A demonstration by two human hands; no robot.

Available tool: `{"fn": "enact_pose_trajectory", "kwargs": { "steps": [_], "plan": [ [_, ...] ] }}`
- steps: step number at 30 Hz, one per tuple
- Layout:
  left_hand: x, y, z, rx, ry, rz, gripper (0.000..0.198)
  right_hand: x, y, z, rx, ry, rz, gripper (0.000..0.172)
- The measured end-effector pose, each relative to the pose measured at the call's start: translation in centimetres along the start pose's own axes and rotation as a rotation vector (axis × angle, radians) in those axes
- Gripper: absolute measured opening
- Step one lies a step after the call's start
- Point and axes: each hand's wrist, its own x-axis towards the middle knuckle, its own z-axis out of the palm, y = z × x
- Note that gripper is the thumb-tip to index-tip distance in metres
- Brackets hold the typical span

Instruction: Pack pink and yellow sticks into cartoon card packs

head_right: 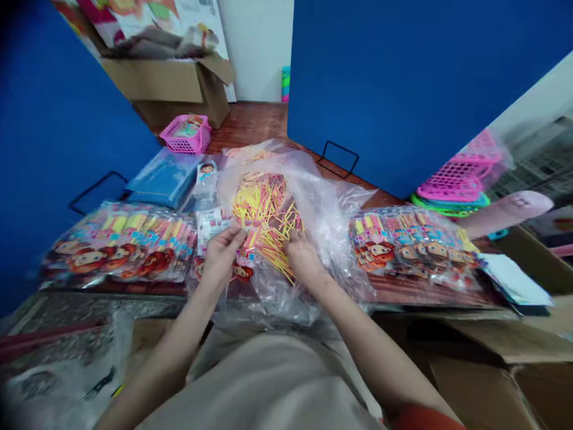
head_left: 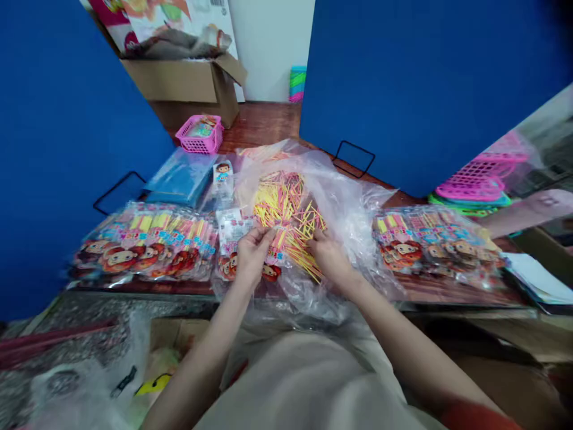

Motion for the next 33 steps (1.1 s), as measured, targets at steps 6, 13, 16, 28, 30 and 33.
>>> {"fn": "enact_pose_trajectory", "kwargs": {
  "steps": [6,13,16,28,30,33],
  "plan": [
    [-0.4,0.5,0.4,-0.006,-0.02,-0.059,0.025,0.8,0.4,-1.0,0.398,0.258,0.163,0.019],
    [-1.5,0.5,1.9,0.001,-0.052,-0.117,0.025,1.0,-0.6,-6.3,1.264,0.777,0.326,0.026],
    [-1.8,0.3,2.5,-0.001,-0.077,-0.119,0.026,1.0,-1.2,-8.0,1.332,0.832,0.305,0.027],
    [-1.9,-0.1,3.6,0.017,-0.109,-0.101,0.023,0.9,-2.0,-6.7,1.319,0.662,0.281,0.029],
    [-2.1,0.2,3.9,0.017,-0.115,-0.1,0.023,1.0,-1.7,-6.4,1.301,0.62,0.255,0.029],
    [-2.4,0.6,4.2,0.01,-0.127,-0.109,0.024,1.0,-1.3,-6.2,1.156,0.574,0.209,0.028]
  ]
}}
